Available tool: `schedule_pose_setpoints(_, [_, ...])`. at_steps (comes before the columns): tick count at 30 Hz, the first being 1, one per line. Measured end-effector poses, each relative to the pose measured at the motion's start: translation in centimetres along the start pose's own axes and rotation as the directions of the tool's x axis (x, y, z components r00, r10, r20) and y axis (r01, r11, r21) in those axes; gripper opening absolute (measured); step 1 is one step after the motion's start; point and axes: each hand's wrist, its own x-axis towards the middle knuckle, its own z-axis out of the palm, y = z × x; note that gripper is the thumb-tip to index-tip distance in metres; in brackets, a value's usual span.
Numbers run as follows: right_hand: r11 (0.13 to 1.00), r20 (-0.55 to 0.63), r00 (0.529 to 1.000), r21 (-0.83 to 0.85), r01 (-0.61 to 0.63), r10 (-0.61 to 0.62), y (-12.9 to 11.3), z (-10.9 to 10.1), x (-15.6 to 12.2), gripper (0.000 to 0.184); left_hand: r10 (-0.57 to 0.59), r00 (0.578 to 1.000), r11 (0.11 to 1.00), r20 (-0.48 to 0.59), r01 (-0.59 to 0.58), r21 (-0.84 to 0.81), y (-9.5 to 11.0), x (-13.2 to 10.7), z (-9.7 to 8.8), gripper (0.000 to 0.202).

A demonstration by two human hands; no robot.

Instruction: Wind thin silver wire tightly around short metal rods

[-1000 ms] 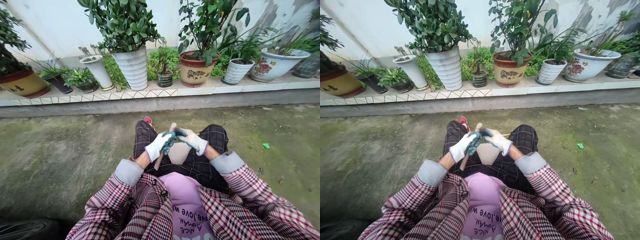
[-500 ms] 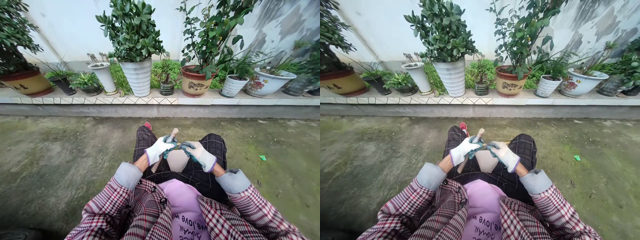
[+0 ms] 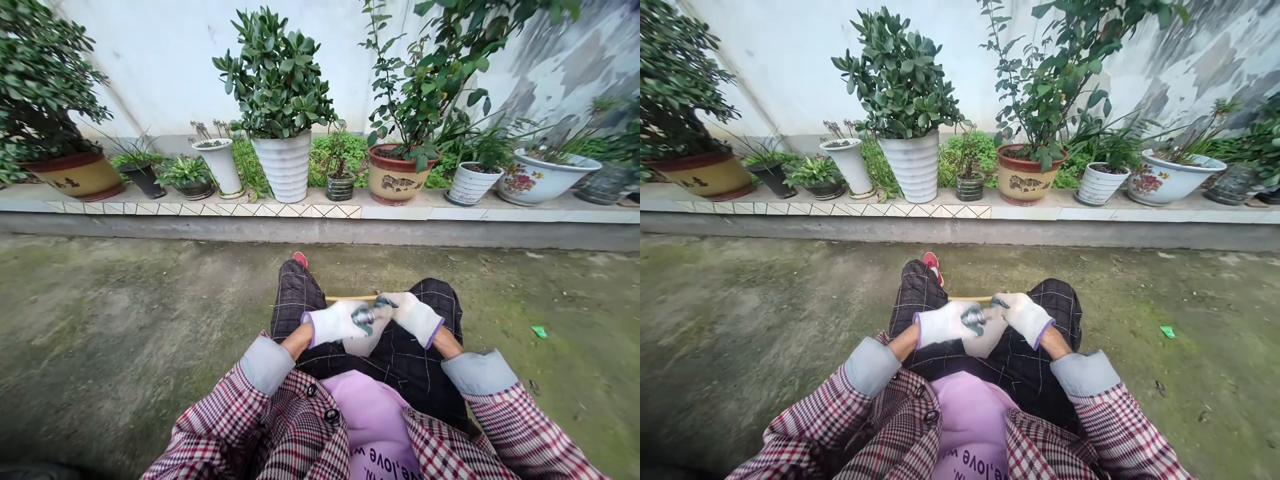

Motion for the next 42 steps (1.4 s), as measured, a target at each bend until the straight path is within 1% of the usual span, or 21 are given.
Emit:
schedule_pose_setpoints(2, [0.999,0.016,0.999,0.013,0.04,-0.041,-0.9,0.8,-0.2,0.023,-0.019,0.997,0.988,-0.08,0.031,0.15,0.1,0.6,-1.6,0.016])
schedule_pose_setpoints(4, [0.995,0.072,0.993,-0.031,0.095,-0.093,-2.2,1.6,-0.7,0.023,-0.032,0.985,0.934,-0.17,0.09,0.344,0.2,1.0,-2.9,0.013])
schedule_pose_setpoints(5, [0.991,0.098,0.989,-0.057,0.12,-0.114,-2.9,1.9,-0.9,0.023,-0.037,0.982,0.907,-0.187,0.111,0.406,0.2,1.1,-3.2,0.013])
schedule_pose_setpoints(7, [0.986,0.121,0.983,-0.08,0.146,-0.136,-4.0,2.0,-1.4,0.025,-0.05,0.985,0.859,-0.163,0.125,0.496,0.1,1.0,-3.0,0.011])
schedule_pose_setpoints(10, [0.988,0.116,0.985,-0.071,0.135,-0.126,-4.1,1.4,-1.4,0.026,-0.08,0.994,0.805,-0.072,0.107,0.584,-0.2,0.7,-1.3,0.005])
schedule_pose_setpoints(12, [0.989,0.127,0.984,-0.066,0.134,-0.125,-3.4,0.9,-1.1,0.026,-0.097,0.995,0.807,-0.006,0.082,0.585,-0.3,0.5,0.1,0.006])
schedule_pose_setpoints(14, [0.993,0.115,0.988,-0.043,0.113,-0.107,-2.4,0.4,-0.6,0.025,-0.101,0.993,0.816,0.06,0.048,0.575,-0.1,0.4,1.0,0.008])
schedule_pose_setpoints(16, [0.997,0.074,0.994,0.024,0.072,-0.074,-1.4,0.0,-0.2,0.024,-0.087,0.99,0.829,0.109,0.011,0.559,0.3,0.5,1.1,0.012])
schedule_pose_setpoints(19, [0.981,0.022,0.998,0.19,0.05,-0.055,-0.8,-0.4,0.1,0.025,-0.049,0.989,0.844,0.139,-0.033,0.536,1.1,0.6,0.1,0.017])
schedule_pose_setpoints(22, [0.959,0.008,0.999,0.28,0.033,-0.036,-0.9,-0.4,0.1,0.023,0.021,0.995,0.876,0.101,-0.067,0.478,1.4,0.7,-1.1,0.018])
schedule_pose_setpoints(25, [0.957,0.003,1.0,0.289,-0.027,0.027,-1.3,0.0,0.0,0.023,0.091,0.995,0.906,0.034,-0.097,0.413,1.1,0.9,-1.8,0.017])
schedule_pose_setpoints(28, [0.963,0.018,0.997,0.262,-0.071,0.069,-1.8,0.6,0.0,0.026,0.091,0.995,0.923,-0.044,-0.068,0.378,0.5,1.4,-1.8,0.015])
schedule_pose_setpoints(30, [0.97,0.03,0.998,0.235,-0.067,0.061,-2.2,0.8,-0.1,0.028,0.068,0.99,0.952,-0.12,-0.029,0.304,0.2,1.7,-1.6,0.015])
schedule_pose_setpoints(31, [0.974,0.032,0.998,0.218,-0.055,0.049,-2.4,0.9,-0.2,0.028,0.04,0.987,0.972,-0.156,-0.003,0.233,0.1,1.7,-1.5,0.015])
schedule_pose_setpoints(33, [0.983,0.024,0.999,0.181,-0.027,0.023,-2.6,1.0,-0.2,0.025,-0.053,0.978,0.998,-0.201,0.058,0.017,0.1,1.8,-1.5,0.021])
schedule_pose_setpoints(34, [0.988,0.016,1.0,0.155,-0.015,0.013,-2.6,0.9,-0.2,0.023,-0.108,0.974,0.989,-0.199,0.085,-0.123,0.2,1.7,-1.5,0.027])
schedule_pose_setpoints(35, [0.992,0.002,1.0,0.126,-0.009,0.008,-2.6,0.8,-0.2,0.023,-0.149,0.974,0.957,-0.172,0.098,-0.272,0.3,1.6,-1.6,0.035])
schedule_pose_setpoints(36, [0.995,-0.019,1.0,0.099,-0.01,0.011,-2.5,0.7,-0.1,0.022,-0.162,0.978,0.904,-0.128,0.095,-0.417,0.4,1.5,-1.7,0.043])
schedule_pose_setpoints(38, [0.998,-0.059,0.998,0.056,-0.026,0.029,-2.1,0.4,0.1,0.023,-0.117,0.992,0.753,-0.041,0.061,-0.655,0.7,1.4,-2.1,0.052])
schedule_pose_setpoints(40, [0.998,-0.085,0.995,0.038,-0.053,0.056,-1.7,0.1,0.3,0.024,-0.061,0.998,0.614,-0.012,0.028,-0.789,0.8,1.4,-2.5,0.052])
schedule_pose_setpoints(42, [0.995,-0.097,0.992,0.067,-0.073,0.079,-1.3,-0.2,0.4,0.024,-0.069,0.997,0.546,-0.038,0.006,-0.838,0.8,1.5,-2.9,0.05])
